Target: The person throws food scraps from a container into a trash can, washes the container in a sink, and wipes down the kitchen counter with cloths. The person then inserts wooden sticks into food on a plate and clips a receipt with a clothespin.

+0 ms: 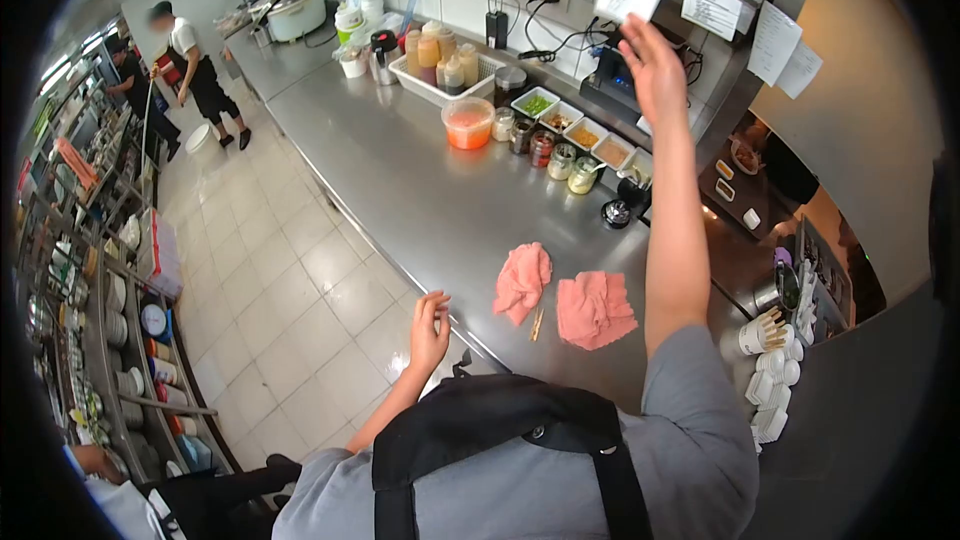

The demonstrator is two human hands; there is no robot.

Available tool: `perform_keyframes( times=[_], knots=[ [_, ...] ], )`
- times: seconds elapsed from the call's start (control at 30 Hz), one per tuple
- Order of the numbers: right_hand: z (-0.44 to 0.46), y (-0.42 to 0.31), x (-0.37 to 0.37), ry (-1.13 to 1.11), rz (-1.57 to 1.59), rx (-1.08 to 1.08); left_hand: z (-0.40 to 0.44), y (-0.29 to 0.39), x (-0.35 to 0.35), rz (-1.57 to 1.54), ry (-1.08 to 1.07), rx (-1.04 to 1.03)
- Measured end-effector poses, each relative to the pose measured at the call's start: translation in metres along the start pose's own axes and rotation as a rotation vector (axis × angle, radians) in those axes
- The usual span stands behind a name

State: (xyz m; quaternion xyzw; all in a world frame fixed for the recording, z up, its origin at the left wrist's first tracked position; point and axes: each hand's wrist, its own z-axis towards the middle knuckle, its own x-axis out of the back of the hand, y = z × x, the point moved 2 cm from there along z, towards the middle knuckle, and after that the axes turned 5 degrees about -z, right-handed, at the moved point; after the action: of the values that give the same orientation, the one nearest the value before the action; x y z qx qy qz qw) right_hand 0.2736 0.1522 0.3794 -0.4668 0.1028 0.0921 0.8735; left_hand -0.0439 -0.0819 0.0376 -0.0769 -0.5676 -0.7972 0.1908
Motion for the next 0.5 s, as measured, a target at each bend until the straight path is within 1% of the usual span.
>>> perform_keyframes(
  times=[0.03, 0.07, 0.1, 0.13, 0.17, 0.2, 0.23, 0.27, 0.3, 0.33, 0.4, 0.43, 0.47, 0.5],
  knots=[
    [-0.021, 0.018, -0.006, -0.020, -0.014, -0.068, 0.004, 0.004, -0.002, 0.001, -0.002, 0.020],
    [-0.052, 0.055, -0.007, -0.132, -0.117, -0.198, 0.008, 0.007, -0.003, -0.070, -0.010, 0.091],
    [-0.099, 0.072, -0.019, -0.237, -0.234, -0.249, 0.013, 0.009, -0.006, -0.140, -0.022, 0.165],
    [-0.147, 0.088, -0.031, -0.350, -0.354, -0.286, 0.019, 0.007, -0.010, -0.351, -0.028, 0.182],
    [-0.194, 0.125, -0.033, -0.408, -0.154, -0.598, 0.025, 0.004, -0.015, -0.562, -0.028, 0.202],
    [-0.236, 0.148, -0.032, -0.448, -0.240, -0.776, 0.029, 0.009, -0.020, -0.631, -0.019, 0.209],
    [-0.268, 0.149, -0.036, -0.487, -0.343, -0.876, 0.032, 0.014, -0.025, -0.701, -0.006, 0.214],
    [-0.298, 0.168, -0.030, -0.473, -0.269, -0.865, 0.032, 0.011, -0.028, -0.702, -0.010, 0.240],
    [-0.324, 0.192, -0.020, -0.457, -0.195, -0.852, 0.031, 0.006, -0.028, -0.536, -0.020, 0.240],
    [-0.338, 0.199, -0.012, -0.453, -0.192, -0.871, 0.031, 0.003, -0.029, -0.370, -0.030, 0.233],
    [-0.350, 0.198, 0.007, -0.379, -0.709, -0.446, 0.028, 0.003, -0.035, -0.365, -0.015, 0.260],
    [-0.354, 0.189, 0.006, -0.396, -0.706, -0.454, 0.027, 0.003, -0.035, -0.357, 0.007, 0.269],
    [-0.359, 0.178, 0.007, -0.443, -1.052, -0.444, 0.024, -0.015, -0.039, -0.284, -0.030, 0.342],
    [-0.365, 0.169, 0.009, -0.487, -1.398, -0.415, 0.020, -0.032, -0.042, -0.286, -0.011, 0.356]
  ],
)
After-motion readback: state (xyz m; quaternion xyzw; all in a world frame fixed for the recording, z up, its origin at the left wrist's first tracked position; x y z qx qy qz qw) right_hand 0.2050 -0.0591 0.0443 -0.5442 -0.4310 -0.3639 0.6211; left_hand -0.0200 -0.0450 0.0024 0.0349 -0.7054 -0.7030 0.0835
